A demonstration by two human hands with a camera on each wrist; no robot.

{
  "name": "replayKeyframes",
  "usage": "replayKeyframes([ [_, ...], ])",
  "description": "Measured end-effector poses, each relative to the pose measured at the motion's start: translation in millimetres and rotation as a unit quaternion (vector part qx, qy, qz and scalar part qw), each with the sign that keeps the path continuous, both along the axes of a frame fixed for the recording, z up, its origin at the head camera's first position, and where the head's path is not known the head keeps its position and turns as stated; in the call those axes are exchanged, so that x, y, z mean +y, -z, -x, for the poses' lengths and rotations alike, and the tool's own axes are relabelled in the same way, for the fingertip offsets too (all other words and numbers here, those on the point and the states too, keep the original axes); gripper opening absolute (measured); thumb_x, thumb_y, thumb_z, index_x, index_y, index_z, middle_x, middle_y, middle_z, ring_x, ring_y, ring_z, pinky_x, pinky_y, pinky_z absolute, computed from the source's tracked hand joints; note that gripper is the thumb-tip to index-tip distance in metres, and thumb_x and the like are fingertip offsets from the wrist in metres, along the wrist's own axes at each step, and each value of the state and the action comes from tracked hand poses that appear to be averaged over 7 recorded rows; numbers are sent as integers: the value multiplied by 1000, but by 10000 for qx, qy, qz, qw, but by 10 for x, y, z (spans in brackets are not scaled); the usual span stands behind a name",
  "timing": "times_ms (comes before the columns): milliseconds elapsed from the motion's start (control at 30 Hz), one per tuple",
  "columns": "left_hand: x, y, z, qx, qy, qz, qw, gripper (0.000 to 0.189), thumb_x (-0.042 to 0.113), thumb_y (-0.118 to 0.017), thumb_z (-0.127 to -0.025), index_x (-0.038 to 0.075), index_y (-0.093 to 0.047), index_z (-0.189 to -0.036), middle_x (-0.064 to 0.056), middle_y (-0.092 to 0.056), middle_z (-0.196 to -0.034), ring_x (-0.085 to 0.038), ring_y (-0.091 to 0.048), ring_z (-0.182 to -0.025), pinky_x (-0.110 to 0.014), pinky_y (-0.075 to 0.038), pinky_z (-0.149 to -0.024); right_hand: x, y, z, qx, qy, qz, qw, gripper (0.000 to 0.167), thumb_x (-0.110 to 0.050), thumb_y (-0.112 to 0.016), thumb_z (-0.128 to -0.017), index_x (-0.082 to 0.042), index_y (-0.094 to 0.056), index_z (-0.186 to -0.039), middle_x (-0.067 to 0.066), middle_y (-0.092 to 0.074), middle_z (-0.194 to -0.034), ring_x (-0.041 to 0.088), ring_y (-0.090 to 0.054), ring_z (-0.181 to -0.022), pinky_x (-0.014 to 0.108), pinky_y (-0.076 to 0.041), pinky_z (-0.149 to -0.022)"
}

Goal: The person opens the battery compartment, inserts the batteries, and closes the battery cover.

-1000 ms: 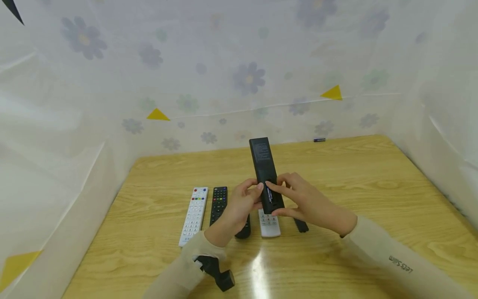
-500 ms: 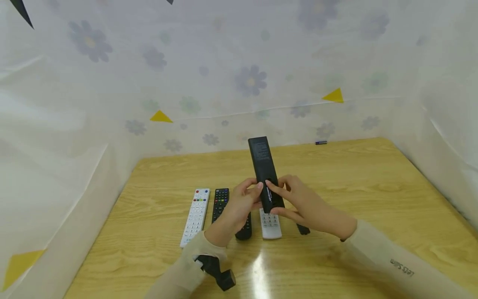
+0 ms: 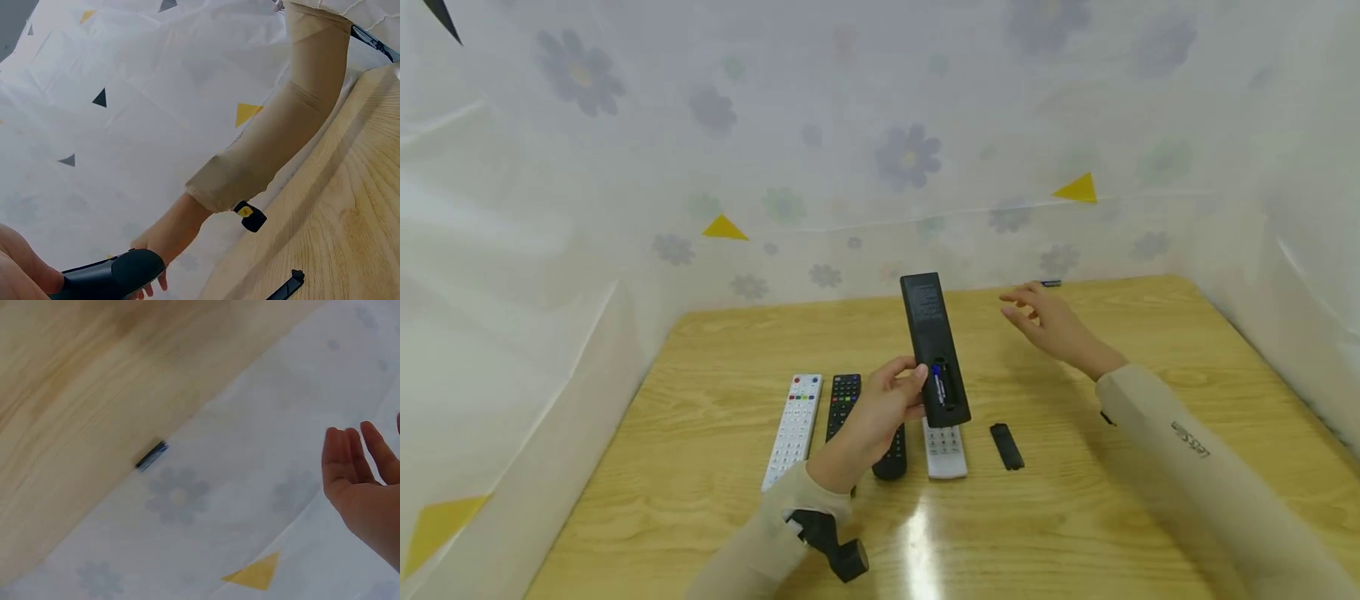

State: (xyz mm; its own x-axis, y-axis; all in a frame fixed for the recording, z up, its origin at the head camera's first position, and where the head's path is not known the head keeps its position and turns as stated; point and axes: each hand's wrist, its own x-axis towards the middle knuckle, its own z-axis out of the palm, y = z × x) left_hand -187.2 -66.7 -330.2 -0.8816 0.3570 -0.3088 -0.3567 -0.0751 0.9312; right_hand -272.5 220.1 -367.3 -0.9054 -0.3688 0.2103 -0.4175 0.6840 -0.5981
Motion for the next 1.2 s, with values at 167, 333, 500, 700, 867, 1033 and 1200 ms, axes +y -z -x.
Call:
replayKeyframes([
  [167, -19, -30, -22, 55, 15, -196, 9998, 30, 16, -47, -103, -3, -53, -126, -17, -68, -107, -17, -66, -91, -33, -56, -83, 404, 83, 472, -906, 374, -1110, 9890, 45, -15, -42, -104, 16, -38, -137, 37, -33, -137, 53, -33, -125, 63, -31, -103],
  [333, -19, -44, -59, -26, 17, -349, 9994, 29, 16, -48, -102, -3, -53, -124, -12, -68, -101, -15, -66, -87, -31, -56, -80, 711, 234, 732, -1307, 693, -1851, 9715, 45, -6, -38, -100, 18, -32, -138, 41, -27, -139, 57, -29, -125, 66, -29, -103],
  [500, -9, -53, -91, -93, 23, -436, 9990, 29, 16, -49, -102, -3, -53, -124, -10, -69, -99, -15, -66, -86, -33, -56, -81, 853, 384, 809, -1667, 1028, -2109, 9577, 56, -4, -41, -94, 11, -25, -145, 36, -21, -145, 56, -23, -129, 68, -26, -103],
  [700, 4, -48, -110, -88, 87, -417, 9991, 29, 16, -48, -102, -3, -53, -125, -8, -68, -96, -14, -66, -86, -33, -56, -81, 931, 497, 815, -1980, 1208, -2219, 9471, 74, -1, -59, -84, 9, -22, -147, 36, -19, -147, 57, -24, -129, 69, -26, -103],
  [867, 20, -44, -113, -80, 92, -394, 9991, 29, 16, -48, -102, -2, -53, -124, -7, -68, -95, -14, -66, -85, -32, -56, -80, 942, 561, 789, -1819, 1248, -2256, 9489, 45, 4, -46, -91, 12, -43, -136, 36, -42, -134, 54, -41, -119, 65, -36, -99],
  [1033, 15, -43, -116, -147, 96, -458, 9988, 27, 14, -47, -103, -1, -53, -124, -8, -68, -98, -15, -66, -87, -32, -56, -80, 909, 591, 783, -1352, 1320, -2336, 9538, 25, 0, -50, -95, 15, -62, -111, 34, -59, -106, 48, -57, -98, 60, -48, -86],
  [1200, 7, -39, -122, -129, 131, -512, 9985, 28, 14, -47, -103, -1, -53, -125, -10, -69, -100, -16, -67, -90, -32, -56, -80, 828, 582, 786, -1138, 1226, -2570, 9518, 19, 0, -55, -95, 17, -60, -99, 29, -61, -90, 42, -60, -85, 54, -52, -77],
])
